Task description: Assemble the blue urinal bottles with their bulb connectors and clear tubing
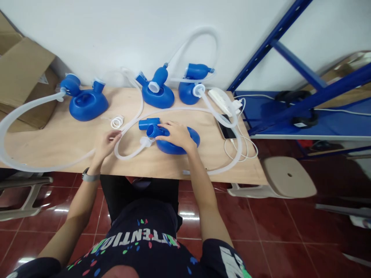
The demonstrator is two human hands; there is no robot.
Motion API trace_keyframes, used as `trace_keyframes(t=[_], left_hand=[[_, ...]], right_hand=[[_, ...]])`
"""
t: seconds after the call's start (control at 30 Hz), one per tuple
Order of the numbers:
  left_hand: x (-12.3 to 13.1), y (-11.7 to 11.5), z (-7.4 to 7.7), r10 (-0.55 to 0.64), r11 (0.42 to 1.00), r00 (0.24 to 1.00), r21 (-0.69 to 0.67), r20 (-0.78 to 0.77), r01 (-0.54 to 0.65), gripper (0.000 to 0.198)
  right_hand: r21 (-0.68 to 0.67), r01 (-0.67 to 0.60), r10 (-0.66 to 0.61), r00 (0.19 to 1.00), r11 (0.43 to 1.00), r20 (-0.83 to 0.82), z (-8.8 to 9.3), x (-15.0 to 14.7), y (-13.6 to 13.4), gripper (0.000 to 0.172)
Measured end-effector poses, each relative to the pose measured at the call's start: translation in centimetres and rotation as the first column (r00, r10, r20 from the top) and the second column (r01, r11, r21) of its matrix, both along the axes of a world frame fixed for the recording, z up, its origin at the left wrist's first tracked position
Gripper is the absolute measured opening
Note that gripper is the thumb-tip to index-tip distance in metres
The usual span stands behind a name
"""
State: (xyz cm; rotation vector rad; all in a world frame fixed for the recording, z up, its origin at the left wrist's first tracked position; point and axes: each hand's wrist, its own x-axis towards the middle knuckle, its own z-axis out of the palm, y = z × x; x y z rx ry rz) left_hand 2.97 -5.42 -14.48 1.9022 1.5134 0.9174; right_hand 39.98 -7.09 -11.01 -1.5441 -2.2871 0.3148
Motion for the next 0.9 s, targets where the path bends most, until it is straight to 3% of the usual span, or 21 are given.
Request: trace_keyframes(t=[0.1,0.2,0.3,0.47,0.67,0.73,0.8,0.9], left_hand=[[-2.4,4.0,-0.3,0.132,0.988,0.972,0.100,-0.193,-0.114,0.038],[-3.1,7.4,-1.3,0.104,0.994,0.893,0.078,-0.438,-0.078,0.035],[-2.7,8.8,-2.6,0.056,0.998,0.836,0.060,-0.546,-0.028,0.030],[-2.4,7.9,-3.1,0.169,0.980,0.880,0.174,-0.444,-0.100,0.022],[-0.1,4.8,0.1,0.268,0.924,0.931,0.338,-0.249,-0.176,0.044],[2.3,3.8,1.1,0.173,0.924,0.977,0.364,-0.124,-0.117,0.057],[5.5,2.7,1.6,-0.054,0.941,0.998,0.333,-0.035,0.062,0.068],[9.9,1.4,1.7,-0.347,0.893,0.935,0.281,-0.069,0.352,0.072]], right_hand=[[0.019,0.037,-0.036,0.999,0.999,-0.019,-0.3,1.0,0.3,0.060],[0.051,0.084,-0.083,0.996,0.995,-0.028,-0.5,1.9,0.7,0.058],[0.083,0.107,-0.105,0.994,0.991,-0.021,-0.7,2.5,1.1,0.056],[0.090,0.083,-0.085,0.996,0.992,0.021,-0.8,2.7,1.4,0.055],[0.097,0.090,-0.095,0.994,0.991,0.051,-0.9,2.8,1.3,0.058],[0.091,0.093,-0.098,0.994,0.992,0.054,-0.8,2.7,1.2,0.059],[0.077,0.088,-0.092,0.994,0.993,0.058,-0.7,2.5,1.2,0.060],[0.048,0.072,-0.075,0.996,0.996,0.058,-0.2,1.9,1.0,0.061]])
